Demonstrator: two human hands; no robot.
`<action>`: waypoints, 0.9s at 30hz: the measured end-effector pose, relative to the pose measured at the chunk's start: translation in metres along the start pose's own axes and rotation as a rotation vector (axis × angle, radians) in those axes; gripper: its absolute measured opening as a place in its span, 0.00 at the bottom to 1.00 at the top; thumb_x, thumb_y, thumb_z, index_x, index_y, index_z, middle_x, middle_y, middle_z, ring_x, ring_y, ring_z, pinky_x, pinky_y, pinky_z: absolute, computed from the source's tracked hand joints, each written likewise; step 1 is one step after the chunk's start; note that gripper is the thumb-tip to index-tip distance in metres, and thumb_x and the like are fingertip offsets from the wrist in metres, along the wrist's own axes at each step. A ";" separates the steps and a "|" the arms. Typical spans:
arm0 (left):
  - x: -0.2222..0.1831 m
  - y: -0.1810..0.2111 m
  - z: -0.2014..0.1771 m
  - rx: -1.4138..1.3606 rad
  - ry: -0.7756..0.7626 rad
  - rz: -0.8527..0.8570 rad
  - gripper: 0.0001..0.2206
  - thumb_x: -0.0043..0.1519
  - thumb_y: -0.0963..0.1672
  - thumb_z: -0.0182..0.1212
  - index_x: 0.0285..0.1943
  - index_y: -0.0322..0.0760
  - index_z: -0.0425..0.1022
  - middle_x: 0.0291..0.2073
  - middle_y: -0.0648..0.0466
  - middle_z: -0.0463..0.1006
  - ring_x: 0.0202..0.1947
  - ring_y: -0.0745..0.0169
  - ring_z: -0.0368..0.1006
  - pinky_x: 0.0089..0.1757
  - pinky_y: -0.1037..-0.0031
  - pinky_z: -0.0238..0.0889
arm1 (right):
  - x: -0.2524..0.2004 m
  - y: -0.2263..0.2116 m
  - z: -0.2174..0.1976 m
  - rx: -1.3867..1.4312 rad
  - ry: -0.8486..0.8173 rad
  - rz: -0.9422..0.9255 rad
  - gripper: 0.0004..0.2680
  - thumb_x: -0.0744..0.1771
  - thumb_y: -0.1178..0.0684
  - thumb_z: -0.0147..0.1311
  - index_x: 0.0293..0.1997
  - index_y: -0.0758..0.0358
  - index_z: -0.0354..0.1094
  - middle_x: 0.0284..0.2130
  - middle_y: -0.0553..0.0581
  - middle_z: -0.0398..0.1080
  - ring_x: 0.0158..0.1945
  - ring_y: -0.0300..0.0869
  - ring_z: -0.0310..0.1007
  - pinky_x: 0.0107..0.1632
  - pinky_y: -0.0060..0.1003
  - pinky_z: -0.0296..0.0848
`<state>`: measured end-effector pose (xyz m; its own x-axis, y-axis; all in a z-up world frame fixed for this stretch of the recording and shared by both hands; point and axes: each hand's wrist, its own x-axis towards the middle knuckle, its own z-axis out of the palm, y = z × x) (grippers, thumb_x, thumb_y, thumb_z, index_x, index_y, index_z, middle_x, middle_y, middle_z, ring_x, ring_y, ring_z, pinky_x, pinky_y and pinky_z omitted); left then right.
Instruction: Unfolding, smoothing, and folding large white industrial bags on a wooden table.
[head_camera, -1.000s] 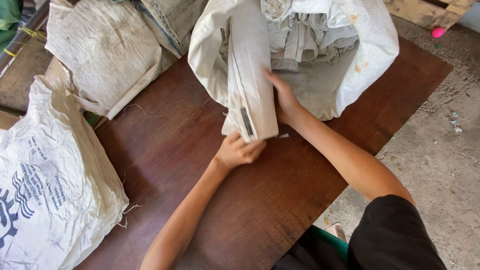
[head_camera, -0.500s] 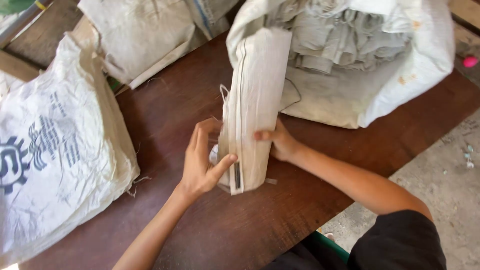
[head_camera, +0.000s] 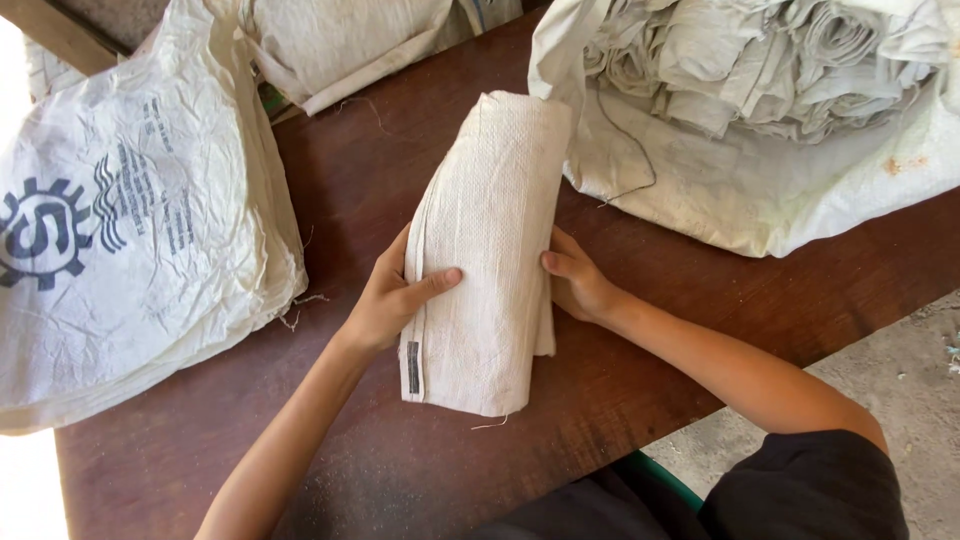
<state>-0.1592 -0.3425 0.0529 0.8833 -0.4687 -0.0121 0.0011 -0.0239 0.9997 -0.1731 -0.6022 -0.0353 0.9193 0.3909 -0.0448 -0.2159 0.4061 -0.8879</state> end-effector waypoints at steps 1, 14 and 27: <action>0.000 -0.003 -0.001 -0.080 -0.023 -0.008 0.34 0.59 0.45 0.66 0.73 0.28 0.55 0.52 0.41 0.79 0.47 0.59 0.79 0.47 0.68 0.75 | 0.001 0.005 -0.005 0.013 -0.023 0.013 0.48 0.59 0.29 0.65 0.77 0.67 0.32 0.70 0.69 0.51 0.73 0.58 0.50 0.71 0.55 0.55; -0.007 -0.002 -0.029 0.150 0.152 0.017 0.19 0.67 0.44 0.61 0.63 0.28 0.67 0.44 0.48 0.76 0.41 0.67 0.73 0.42 0.76 0.69 | 0.003 -0.013 -0.002 -0.039 0.067 0.074 0.48 0.57 0.34 0.69 0.77 0.65 0.31 0.68 0.72 0.52 0.72 0.58 0.52 0.71 0.54 0.55; -0.030 0.029 0.040 0.702 0.031 0.202 0.47 0.48 0.46 0.81 0.71 0.35 0.47 0.66 0.29 0.53 0.60 0.31 0.64 0.50 0.53 0.76 | -0.001 -0.006 0.007 -0.409 0.062 -0.168 0.39 0.62 0.39 0.64 0.76 0.69 0.39 0.67 0.69 0.56 0.72 0.54 0.53 0.72 0.49 0.58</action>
<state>-0.2039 -0.3643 0.0814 0.8472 -0.4992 0.1818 -0.4549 -0.5049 0.7336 -0.1747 -0.5992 -0.0268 0.9514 0.2917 0.0992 0.0745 0.0948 -0.9927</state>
